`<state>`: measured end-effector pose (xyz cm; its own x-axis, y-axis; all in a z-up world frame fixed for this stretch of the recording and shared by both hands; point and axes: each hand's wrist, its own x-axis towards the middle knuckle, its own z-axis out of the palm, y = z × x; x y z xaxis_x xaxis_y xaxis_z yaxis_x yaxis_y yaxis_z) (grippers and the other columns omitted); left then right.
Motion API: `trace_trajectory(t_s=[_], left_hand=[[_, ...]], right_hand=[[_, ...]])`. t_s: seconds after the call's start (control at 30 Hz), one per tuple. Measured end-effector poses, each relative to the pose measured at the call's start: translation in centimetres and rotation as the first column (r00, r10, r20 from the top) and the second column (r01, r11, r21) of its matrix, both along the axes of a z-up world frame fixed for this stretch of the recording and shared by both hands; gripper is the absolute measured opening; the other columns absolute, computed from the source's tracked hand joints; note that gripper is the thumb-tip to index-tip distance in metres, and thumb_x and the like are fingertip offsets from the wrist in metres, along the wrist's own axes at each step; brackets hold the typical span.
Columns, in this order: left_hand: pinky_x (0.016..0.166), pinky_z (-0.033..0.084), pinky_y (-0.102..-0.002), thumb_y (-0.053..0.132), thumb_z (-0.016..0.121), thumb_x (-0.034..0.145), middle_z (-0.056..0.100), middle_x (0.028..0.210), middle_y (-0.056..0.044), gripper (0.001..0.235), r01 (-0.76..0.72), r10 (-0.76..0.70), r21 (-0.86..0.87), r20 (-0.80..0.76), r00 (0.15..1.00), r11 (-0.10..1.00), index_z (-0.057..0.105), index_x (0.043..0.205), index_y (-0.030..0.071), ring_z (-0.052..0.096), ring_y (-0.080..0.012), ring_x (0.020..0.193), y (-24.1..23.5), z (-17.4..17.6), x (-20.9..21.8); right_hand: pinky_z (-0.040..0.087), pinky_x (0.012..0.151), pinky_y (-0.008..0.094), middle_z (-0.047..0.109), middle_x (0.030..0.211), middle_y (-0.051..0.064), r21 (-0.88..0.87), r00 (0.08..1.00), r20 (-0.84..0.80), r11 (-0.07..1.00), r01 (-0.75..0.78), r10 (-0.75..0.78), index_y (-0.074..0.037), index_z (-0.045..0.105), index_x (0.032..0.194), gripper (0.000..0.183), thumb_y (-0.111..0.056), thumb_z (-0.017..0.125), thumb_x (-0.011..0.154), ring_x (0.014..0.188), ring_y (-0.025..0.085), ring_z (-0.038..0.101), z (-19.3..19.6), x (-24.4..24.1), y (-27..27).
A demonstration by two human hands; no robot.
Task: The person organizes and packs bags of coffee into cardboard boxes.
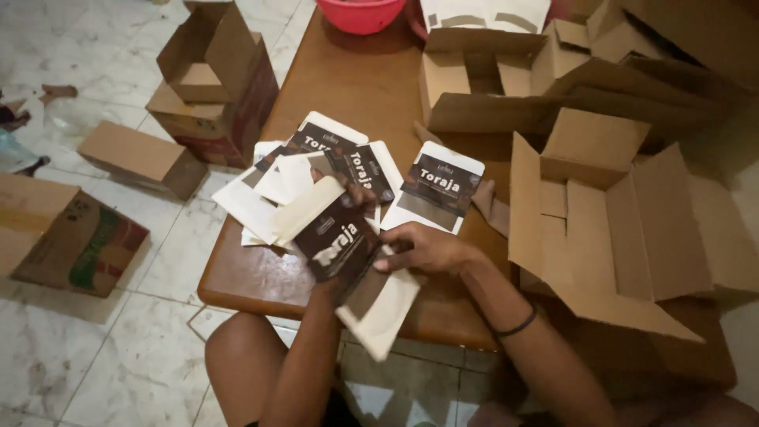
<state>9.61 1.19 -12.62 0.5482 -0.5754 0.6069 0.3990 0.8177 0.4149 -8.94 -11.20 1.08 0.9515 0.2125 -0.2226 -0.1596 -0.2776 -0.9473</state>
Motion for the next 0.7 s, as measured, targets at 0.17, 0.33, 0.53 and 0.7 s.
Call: trace_trajectory(t_s=[0.17,0.33,0.53,0.7], left_hand=[[0.068,0.06,-0.051,0.049,0.05,0.104,0.064,0.099,-0.016,0.036,-0.158,0.302,0.452,-0.268,0.915,0.878,0.053,0.119,0.016,0.069,-0.0412,0.081,0.3,0.7,-1.6],[0.057,0.062,-0.062,0.049,0.067,0.096,0.062,0.111,-0.017,0.043,-0.078,0.62,0.84,-0.329,0.713,0.536,0.054,0.125,0.019,0.067,-0.0437,0.071,-0.9,4.3,-6.4],[0.07,0.062,-0.045,0.031,0.054,0.101,0.075,0.1,-0.029,0.042,-0.238,0.155,0.713,0.18,0.971,0.66,0.068,0.119,-0.005,0.076,-0.0396,0.086,-1.6,13.9,-13.8],[0.073,0.063,-0.042,0.026,0.076,0.09,0.062,0.125,-0.017,0.054,-0.54,0.035,0.597,0.651,0.758,0.594,0.061,0.14,0.014,0.073,-0.0298,0.093,-4.3,14.9,-17.7]], right_hand=[[0.029,0.051,0.017,0.041,0.058,-0.008,0.255,0.91,0.114,0.897,0.36,-0.398,-0.005,0.079,0.094,0.023,-0.011,0.089,0.075,0.055,0.004,0.037,4.3,-3.7,2.2],[0.03,0.05,0.016,0.045,0.058,-0.007,0.25,0.742,0.157,0.753,0.608,-0.651,-0.006,0.077,0.095,0.021,-0.012,0.088,0.077,0.053,0.003,0.038,6.1,-8.9,-0.9],[0.035,0.054,0.017,0.052,0.066,-0.006,0.246,0.291,0.287,0.364,0.898,-0.913,-0.009,0.074,0.1,0.019,-0.016,0.079,0.084,0.056,0.001,0.044,12.0,-15.4,-3.5],[0.043,0.073,0.017,0.058,0.084,-0.006,0.319,0.122,0.379,0.253,0.913,-0.917,-0.01,0.071,0.115,0.022,-0.015,0.075,0.094,0.072,0.003,0.049,12.9,-18.2,-7.0]])
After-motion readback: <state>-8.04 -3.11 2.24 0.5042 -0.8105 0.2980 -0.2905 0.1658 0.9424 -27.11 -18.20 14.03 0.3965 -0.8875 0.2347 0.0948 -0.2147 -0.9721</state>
